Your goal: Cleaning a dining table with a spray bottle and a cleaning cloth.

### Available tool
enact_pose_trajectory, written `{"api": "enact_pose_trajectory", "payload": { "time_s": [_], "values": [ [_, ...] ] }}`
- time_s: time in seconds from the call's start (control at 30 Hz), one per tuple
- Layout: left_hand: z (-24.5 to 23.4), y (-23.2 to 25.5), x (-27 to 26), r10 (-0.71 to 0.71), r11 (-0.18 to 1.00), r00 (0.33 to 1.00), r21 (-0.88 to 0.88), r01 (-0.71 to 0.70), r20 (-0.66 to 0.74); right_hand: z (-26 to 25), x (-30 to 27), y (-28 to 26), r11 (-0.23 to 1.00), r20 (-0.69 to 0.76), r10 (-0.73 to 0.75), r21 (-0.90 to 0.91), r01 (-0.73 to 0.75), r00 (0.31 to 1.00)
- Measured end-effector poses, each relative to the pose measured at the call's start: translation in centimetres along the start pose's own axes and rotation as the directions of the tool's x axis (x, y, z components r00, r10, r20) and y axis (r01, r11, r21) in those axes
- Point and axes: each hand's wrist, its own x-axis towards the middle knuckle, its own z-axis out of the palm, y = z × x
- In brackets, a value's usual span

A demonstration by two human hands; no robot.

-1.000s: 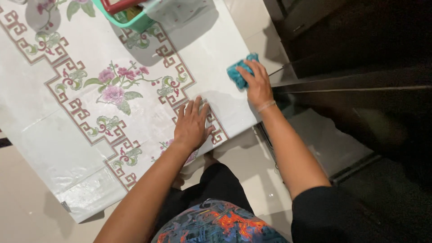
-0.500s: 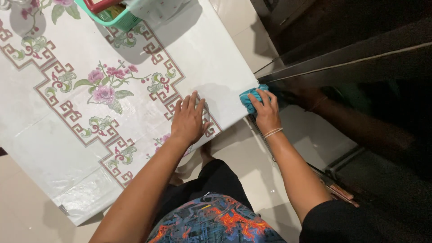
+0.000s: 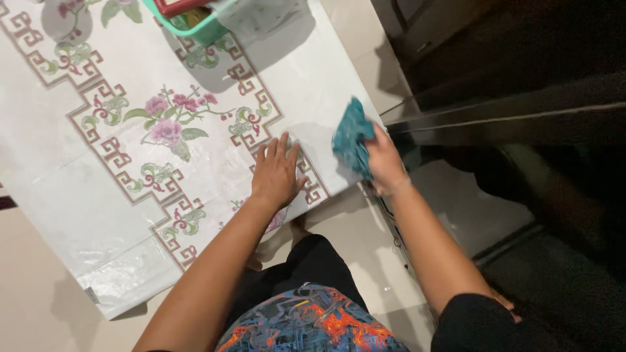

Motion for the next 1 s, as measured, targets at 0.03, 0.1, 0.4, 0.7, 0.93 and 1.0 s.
{"api": "enact_pose_trajectory", "payload": {
  "time_s": [0.03, 0.1, 0.4, 0.7, 0.93, 1.0],
  "values": [
    [-0.2, -0.1, -0.1, -0.003, 1.000, 1.000, 0.004, 0.003, -0.015, 1.2, 1.9, -1.1, 0.952, 0.018, -0.184, -0.246, 0.182, 0.983],
    [-0.3, -0.6, -0.4, -0.022, 1.000, 0.999, 0.009, 0.023, -0.034, 4.0, 5.5, -3.3, 0.813, 0.094, -0.353, -0.463, 0.355, 0.931],
    [0.3, -1.8, -0.7, -0.087, 0.996, 0.995, -0.035, 0.086, -0.041, 13.1, 18.8, -5.1, 0.107, 0.580, -0.453, -0.719, 0.687, 0.677],
    [0.9, -2.0, -0.6, -0.096, 0.995, 0.995, -0.038, 0.096, -0.005, 15.1, 18.1, -4.3, -0.037, 0.562, -0.408, -0.797, 0.603, 0.719],
    [0.9, -2.3, -0.6, -0.083, 0.996, 0.996, -0.032, 0.082, -0.043, 13.1, 16.0, -1.3, -0.007, 0.556, -0.464, -0.781, 0.625, 0.690],
    [1.1, -2.6, -0.6, -0.075, 0.997, 0.996, -0.038, 0.073, -0.044, 12.3, 14.5, -0.5, -0.012, 0.556, -0.485, -0.776, 0.631, 0.675]
  ]
}}
